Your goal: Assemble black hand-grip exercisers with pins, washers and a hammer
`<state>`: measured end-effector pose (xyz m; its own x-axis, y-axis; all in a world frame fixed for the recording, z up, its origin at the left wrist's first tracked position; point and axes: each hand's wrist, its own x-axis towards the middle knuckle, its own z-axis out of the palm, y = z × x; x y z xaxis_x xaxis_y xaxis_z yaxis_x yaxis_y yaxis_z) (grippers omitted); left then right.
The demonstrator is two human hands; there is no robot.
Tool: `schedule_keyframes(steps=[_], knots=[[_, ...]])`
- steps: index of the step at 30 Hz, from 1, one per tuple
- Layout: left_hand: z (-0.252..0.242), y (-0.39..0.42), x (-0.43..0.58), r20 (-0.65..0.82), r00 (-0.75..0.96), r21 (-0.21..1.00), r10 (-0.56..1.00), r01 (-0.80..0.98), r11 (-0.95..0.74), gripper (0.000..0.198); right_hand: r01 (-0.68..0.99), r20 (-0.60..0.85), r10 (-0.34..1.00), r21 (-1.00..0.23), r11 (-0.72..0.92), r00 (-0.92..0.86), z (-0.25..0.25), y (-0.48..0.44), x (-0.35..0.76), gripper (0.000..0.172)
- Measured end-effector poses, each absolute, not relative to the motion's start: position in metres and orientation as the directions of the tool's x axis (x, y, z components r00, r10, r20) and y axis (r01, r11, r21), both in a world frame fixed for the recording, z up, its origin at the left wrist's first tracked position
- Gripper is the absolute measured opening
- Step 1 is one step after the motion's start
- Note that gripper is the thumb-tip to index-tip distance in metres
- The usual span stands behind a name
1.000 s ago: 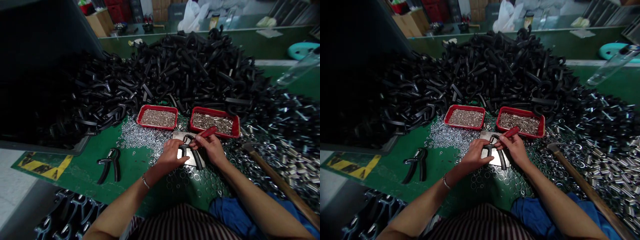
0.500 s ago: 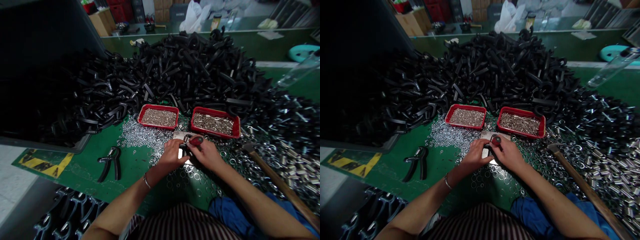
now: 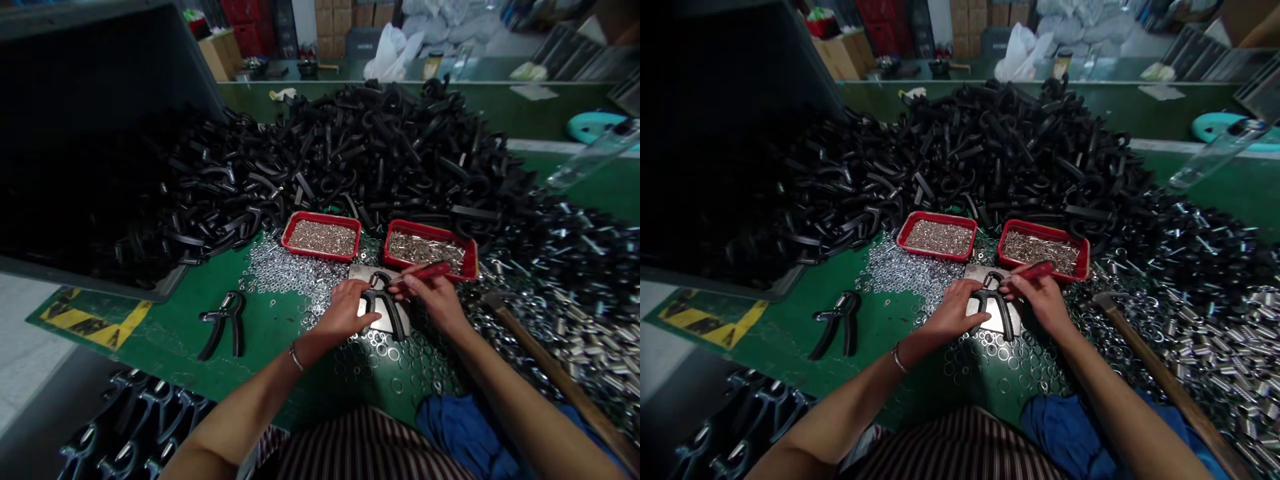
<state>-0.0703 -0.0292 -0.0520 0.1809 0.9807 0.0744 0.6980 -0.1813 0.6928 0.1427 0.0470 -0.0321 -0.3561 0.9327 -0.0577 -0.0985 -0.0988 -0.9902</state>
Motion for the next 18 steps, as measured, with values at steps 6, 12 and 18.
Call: schedule_keyframes(steps=[6,12,18], knots=[[-0.048,-0.030,-0.070,0.058,0.178,0.698,0.982,0.696,-0.168,0.058,-0.107,-0.091,0.937,-0.985,-0.134,-0.337,-0.050,0.035,0.141,0.024],[-0.047,-0.029,-0.070,0.051,0.183,0.692,0.982,0.703,-0.166,0.057,-0.090,-0.108,0.938,-0.985,-0.145,-0.329,-0.048,0.036,0.142,0.027],[-0.049,-0.029,-0.070,0.050,0.186,0.687,0.981,0.707,-0.169,0.057,0.244,0.060,0.927,-0.957,0.159,-0.369,-0.029,0.025,0.132,0.021]])
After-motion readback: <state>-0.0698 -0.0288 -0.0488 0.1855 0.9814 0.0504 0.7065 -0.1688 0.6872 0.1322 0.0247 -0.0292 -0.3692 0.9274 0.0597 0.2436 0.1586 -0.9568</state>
